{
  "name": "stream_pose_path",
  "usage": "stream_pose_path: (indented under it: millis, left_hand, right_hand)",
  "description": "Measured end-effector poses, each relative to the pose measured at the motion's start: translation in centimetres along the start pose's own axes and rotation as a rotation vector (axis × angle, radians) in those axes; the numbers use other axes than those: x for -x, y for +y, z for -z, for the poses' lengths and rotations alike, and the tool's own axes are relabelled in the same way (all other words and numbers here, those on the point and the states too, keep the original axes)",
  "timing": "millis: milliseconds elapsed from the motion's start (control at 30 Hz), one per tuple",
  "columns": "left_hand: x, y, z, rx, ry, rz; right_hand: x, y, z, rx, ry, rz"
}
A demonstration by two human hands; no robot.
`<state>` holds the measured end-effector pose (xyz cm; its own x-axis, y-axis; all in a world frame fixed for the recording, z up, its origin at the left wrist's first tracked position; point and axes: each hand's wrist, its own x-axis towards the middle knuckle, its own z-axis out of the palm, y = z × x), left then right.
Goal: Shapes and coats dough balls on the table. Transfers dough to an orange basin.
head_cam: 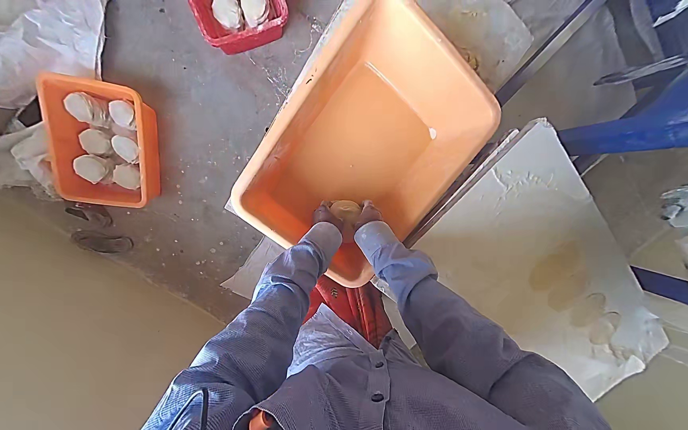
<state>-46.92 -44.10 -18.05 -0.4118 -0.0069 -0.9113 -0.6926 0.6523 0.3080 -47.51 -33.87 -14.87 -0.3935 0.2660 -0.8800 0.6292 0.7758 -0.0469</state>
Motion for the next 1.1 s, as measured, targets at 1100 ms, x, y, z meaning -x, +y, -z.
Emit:
stream_pose_path:
  millis: [1100]
  left_hand:
    - [1.2, 1.0, 0.8, -0.178, -0.004, 0.080]
  right_hand:
    - [-3.2, 0.7, 1.8, -0.298, -0.007, 0.247]
